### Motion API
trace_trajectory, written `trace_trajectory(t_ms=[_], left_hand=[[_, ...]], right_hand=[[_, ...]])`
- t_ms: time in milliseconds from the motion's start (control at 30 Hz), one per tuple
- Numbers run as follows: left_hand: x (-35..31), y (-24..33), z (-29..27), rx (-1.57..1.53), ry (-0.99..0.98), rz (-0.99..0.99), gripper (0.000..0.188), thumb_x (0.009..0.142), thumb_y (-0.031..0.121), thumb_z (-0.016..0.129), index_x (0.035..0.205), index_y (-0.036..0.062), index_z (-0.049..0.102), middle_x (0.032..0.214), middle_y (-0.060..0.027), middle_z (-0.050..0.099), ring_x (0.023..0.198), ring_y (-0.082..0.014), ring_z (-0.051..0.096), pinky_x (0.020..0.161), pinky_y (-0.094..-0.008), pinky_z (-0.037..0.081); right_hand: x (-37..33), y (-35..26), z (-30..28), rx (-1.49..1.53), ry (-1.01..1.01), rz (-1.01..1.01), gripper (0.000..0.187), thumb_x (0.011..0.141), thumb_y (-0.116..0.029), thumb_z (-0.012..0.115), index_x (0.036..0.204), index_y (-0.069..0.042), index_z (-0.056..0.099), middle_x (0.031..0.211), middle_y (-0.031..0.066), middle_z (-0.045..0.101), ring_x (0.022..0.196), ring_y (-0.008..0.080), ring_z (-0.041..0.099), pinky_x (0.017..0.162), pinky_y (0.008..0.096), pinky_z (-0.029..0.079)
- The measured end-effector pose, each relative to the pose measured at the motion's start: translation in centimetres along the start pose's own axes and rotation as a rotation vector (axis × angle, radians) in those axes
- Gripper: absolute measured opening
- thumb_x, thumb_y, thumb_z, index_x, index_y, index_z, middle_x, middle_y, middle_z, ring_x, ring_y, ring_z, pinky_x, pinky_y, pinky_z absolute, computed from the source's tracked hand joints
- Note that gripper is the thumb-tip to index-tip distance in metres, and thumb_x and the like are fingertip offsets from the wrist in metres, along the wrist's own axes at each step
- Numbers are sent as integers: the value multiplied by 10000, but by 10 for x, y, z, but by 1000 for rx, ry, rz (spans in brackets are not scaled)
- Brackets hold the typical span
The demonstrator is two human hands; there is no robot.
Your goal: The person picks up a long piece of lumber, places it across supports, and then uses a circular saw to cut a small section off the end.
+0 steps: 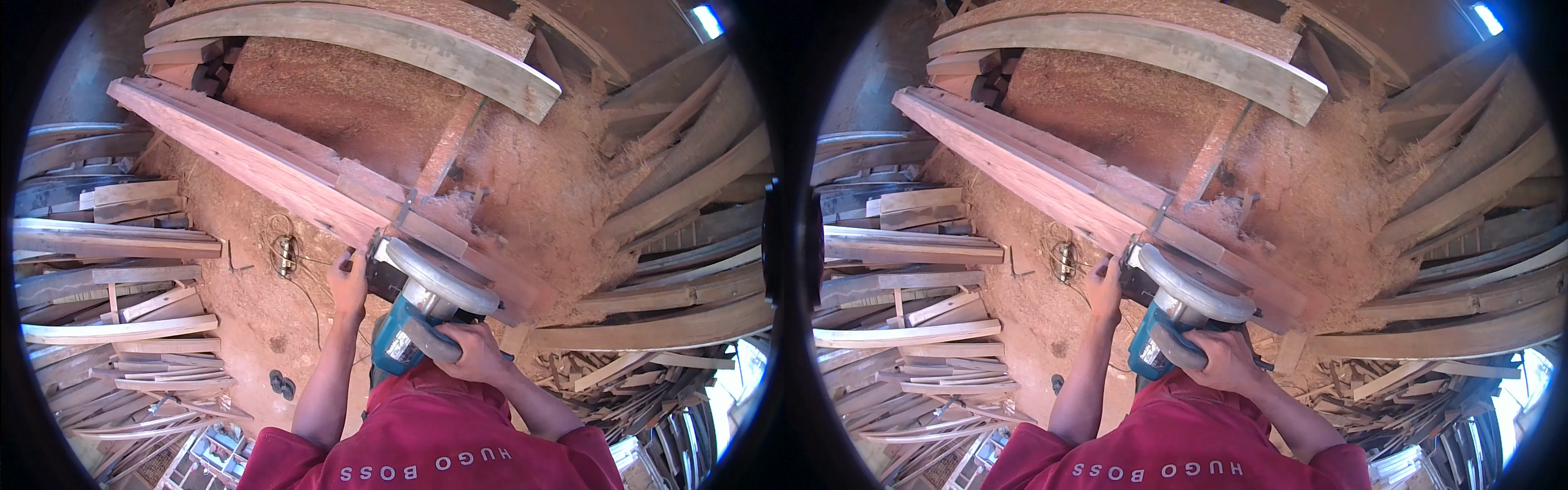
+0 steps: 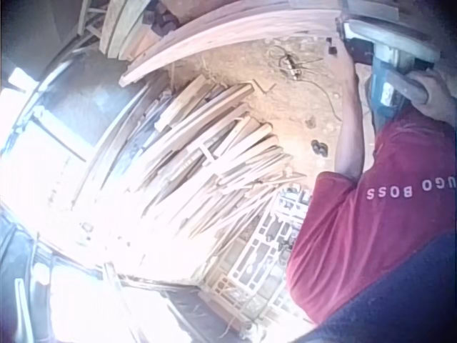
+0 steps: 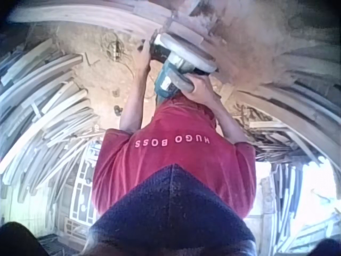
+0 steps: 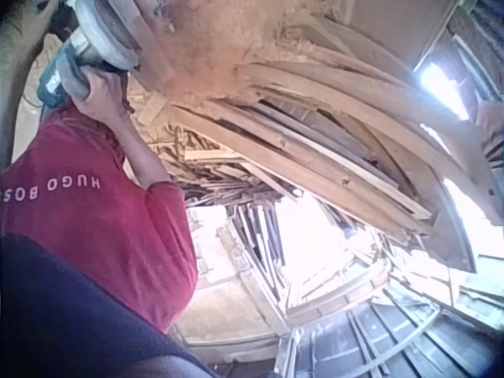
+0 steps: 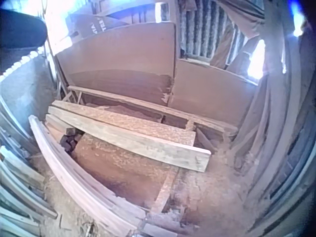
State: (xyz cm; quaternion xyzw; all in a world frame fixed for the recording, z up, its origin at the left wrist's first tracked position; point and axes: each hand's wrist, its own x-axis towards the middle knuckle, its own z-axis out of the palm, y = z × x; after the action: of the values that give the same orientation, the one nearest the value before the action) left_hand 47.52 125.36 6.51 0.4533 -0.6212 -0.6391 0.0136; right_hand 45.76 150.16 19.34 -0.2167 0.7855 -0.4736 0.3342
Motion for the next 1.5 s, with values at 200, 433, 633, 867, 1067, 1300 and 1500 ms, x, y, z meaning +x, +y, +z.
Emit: trace_trajectory(t_ms=[200,433,633,867,1067,1300,1500], left_hand=[[5,10,-2,-22,-4,-3,303,932,260,696,907,-42,685,729,12,590,647,-51,476,541,-238,365],[14,14,-8,-17,10,-5,308,928,260,704,913,-47,694,736,14,600,651,-54,478,554,-236,363],[23,16,-16,-24,12,-16,319,926,270,713,918,-48,688,730,12,593,644,-56,471,542,-243,360],[30,26,-22,3,3,-31,338,932,272,711,999,-58,691,737,13,595,643,-54,475,531,-245,367],[41,24,-31,19,-2,22,338,933,253,702,1040,-68,698,759,2,621,666,-55,499,560,-240,387],[46,32,-32,-18,13,-30,346,921,266,721,988,-73,699,755,-2,612,681,-59,494,562,-242,373],[61,23,-44,22,17,-27,430,901,311,747,1050,-89,694,761,-12,603,668,-68,484,551,-247,361]], right_hand=[[8,0,5,-3,0,-9,394,704,-145,782,1052,1,670,930,179,711,844,356,708,723,404,566],[18,-4,13,-10,38,-19,375,706,-121,777,1044,3,671,925,181,711,840,357,709,717,397,565],[28,-10,15,12,19,-19,351,712,-109,770,1029,3,671,908,180,707,824,357,708,705,398,562],[39,-16,19,11,21,-17,347,712,-106,768,1028,-1,671,897,179,704,811,357,704,692,398,557],[47,-21,23,10,33,-24,354,708,-112,771,1027,4,671,893,175,703,805,354,704,693,393,559],[56,-25,27,-7,17,-13,376,694,-116,778,1035,4,673,900,177,705,809,348,708,710,386,563],[66,-30,31,-2,25,-13,380,691,-115,777,1040,-2,677,901,176,706,812,346,709,717,387,563]])
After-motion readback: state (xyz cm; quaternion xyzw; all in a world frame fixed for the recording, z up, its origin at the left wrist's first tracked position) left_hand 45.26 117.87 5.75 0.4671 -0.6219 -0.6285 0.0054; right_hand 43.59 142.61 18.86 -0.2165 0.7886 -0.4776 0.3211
